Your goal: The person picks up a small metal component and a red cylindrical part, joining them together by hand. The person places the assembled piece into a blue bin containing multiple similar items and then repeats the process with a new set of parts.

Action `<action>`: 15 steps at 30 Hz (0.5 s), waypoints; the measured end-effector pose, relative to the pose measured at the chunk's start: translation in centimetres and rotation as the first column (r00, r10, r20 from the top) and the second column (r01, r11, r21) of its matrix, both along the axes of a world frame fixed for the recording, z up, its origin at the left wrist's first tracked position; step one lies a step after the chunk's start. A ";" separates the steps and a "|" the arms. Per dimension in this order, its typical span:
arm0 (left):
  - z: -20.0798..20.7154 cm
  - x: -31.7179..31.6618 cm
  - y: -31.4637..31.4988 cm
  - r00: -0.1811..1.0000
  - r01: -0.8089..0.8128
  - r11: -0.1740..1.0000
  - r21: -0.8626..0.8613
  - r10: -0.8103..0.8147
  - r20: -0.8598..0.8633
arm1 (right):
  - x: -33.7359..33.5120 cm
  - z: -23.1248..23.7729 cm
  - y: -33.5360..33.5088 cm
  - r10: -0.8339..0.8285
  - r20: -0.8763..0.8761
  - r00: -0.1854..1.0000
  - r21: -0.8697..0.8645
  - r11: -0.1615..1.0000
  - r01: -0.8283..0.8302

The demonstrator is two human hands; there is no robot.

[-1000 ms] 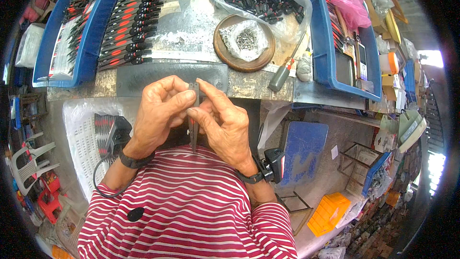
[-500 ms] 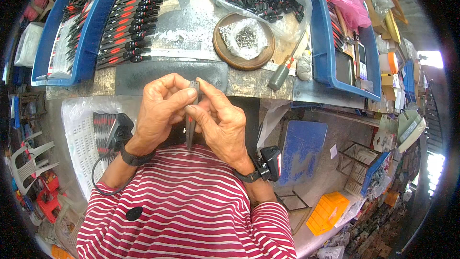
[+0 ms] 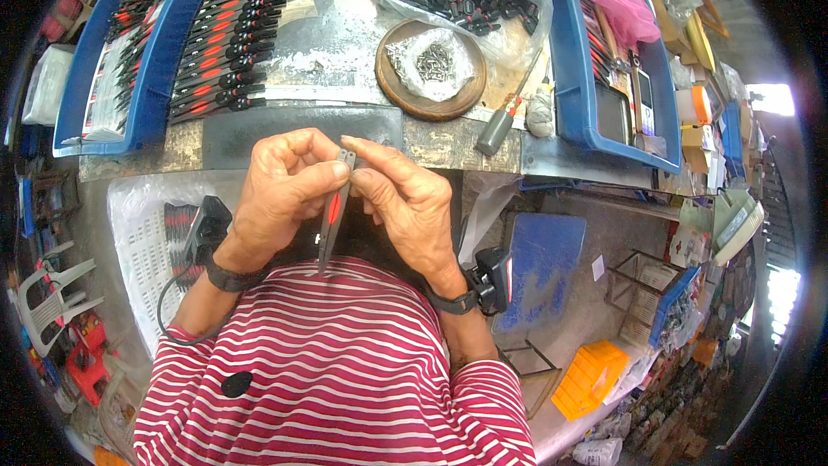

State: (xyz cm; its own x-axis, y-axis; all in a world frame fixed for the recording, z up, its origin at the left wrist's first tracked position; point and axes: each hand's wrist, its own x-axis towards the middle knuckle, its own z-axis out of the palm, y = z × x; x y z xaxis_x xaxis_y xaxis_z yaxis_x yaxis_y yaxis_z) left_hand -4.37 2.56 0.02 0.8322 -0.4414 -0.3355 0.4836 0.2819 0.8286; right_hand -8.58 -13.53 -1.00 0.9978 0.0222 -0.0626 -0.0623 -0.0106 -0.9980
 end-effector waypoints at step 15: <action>0.6 1.1 0.2 0.951 0.276 0.957 -0.085 -0.285 -0.116 | 1.2 -0.2 -1.8 0.119 0.032 0.992 0.407 0.905 -0.122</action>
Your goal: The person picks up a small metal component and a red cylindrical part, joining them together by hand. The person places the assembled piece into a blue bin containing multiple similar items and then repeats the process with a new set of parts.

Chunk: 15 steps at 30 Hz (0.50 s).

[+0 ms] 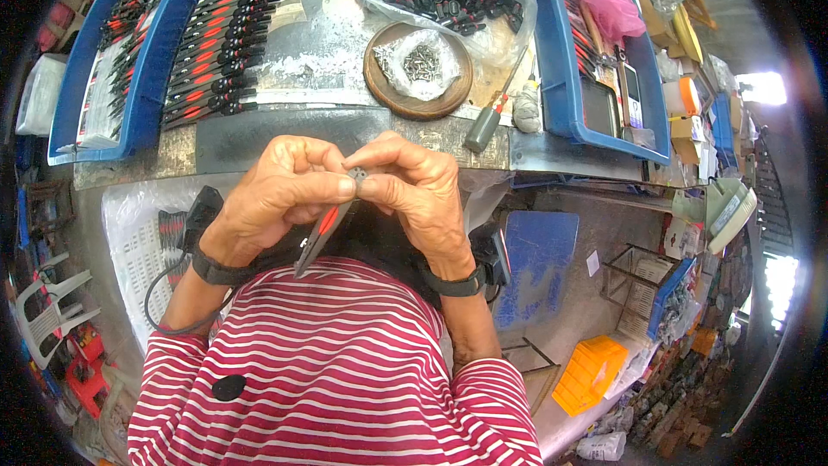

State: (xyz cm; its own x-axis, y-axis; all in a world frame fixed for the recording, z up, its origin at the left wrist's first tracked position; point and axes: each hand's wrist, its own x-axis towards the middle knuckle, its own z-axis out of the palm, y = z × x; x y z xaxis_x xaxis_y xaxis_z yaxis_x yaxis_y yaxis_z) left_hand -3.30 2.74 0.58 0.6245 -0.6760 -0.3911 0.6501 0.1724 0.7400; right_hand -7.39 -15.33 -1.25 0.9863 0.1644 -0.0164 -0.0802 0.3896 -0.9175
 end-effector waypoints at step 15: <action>1.0 -1.6 -1.1 0.811 -0.276 0.941 0.198 0.117 0.573 | -0.1 0.8 0.3 -0.115 0.114 0.987 -0.105 0.986 0.127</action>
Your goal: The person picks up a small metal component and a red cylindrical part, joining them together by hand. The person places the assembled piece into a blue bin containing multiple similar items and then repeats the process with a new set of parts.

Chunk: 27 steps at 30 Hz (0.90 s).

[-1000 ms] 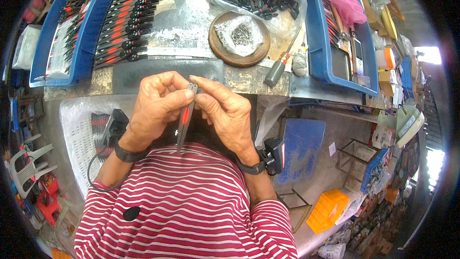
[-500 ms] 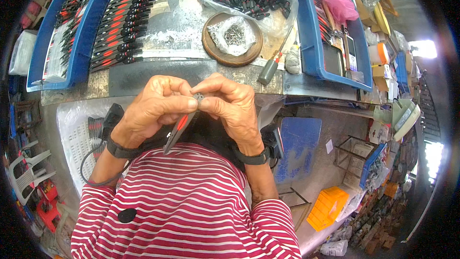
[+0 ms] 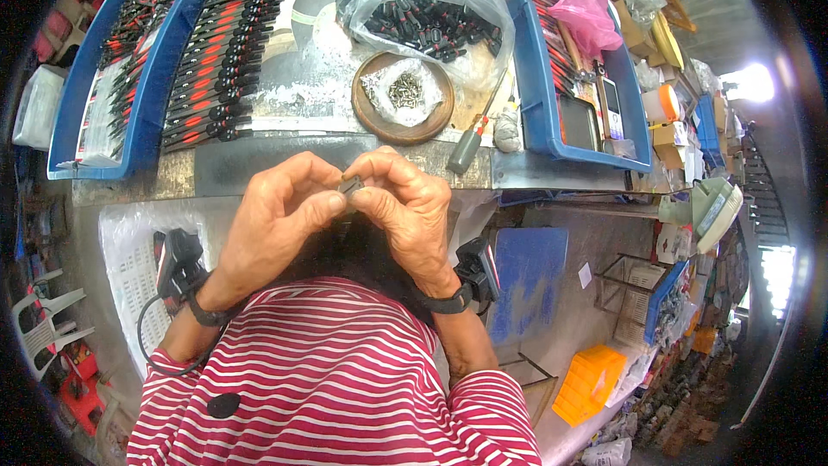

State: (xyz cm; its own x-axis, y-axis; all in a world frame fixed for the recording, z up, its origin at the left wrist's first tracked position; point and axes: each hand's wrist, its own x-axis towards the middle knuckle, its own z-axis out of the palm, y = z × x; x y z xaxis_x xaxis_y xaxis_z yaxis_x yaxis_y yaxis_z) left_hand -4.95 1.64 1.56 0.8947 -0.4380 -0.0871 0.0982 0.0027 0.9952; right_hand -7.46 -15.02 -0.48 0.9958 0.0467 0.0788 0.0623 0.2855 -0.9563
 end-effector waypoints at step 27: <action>0.7 -0.1 -0.9 0.711 -0.193 0.915 0.354 -0.118 0.693 | 0.9 3.6 0.3 0.030 -0.265 0.964 0.190 0.982 0.022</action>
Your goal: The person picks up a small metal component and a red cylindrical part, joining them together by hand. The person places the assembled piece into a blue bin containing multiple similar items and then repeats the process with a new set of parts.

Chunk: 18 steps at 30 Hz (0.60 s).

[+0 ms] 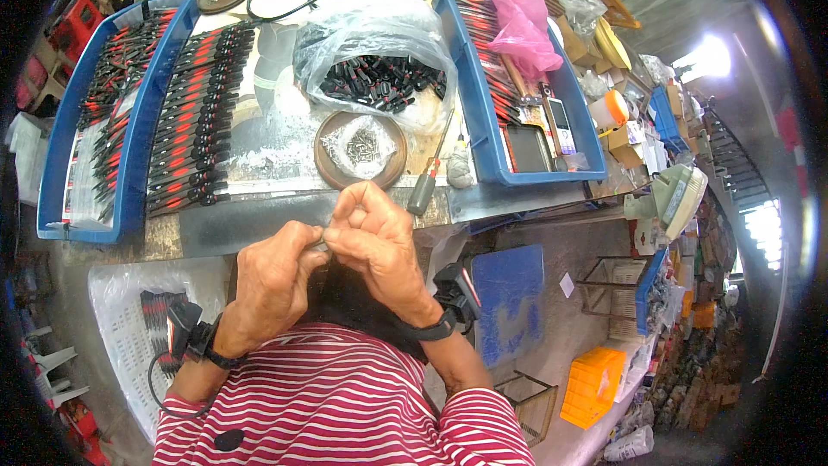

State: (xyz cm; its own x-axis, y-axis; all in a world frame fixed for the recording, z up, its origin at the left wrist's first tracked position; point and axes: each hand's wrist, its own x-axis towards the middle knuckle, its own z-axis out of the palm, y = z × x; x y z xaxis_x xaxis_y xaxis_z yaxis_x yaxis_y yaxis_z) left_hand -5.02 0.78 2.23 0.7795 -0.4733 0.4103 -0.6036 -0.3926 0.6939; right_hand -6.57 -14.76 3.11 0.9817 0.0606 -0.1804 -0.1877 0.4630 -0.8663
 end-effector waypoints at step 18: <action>-0.9 0.8 1.3 0.997 -0.010 0.997 -0.071 0.005 -0.073 | 13.3 -6.4 -10.6 0.148 0.415 0.898 -0.903 -0.058 0.427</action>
State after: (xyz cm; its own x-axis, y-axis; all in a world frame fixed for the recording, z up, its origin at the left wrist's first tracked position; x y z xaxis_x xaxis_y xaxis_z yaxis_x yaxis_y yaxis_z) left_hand -4.21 2.08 1.35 0.8121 -0.4387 0.3848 -0.5476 -0.3452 0.7622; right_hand 6.75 -25.39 -3.29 0.9269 -0.0363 0.3735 0.1240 -0.9098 -0.3961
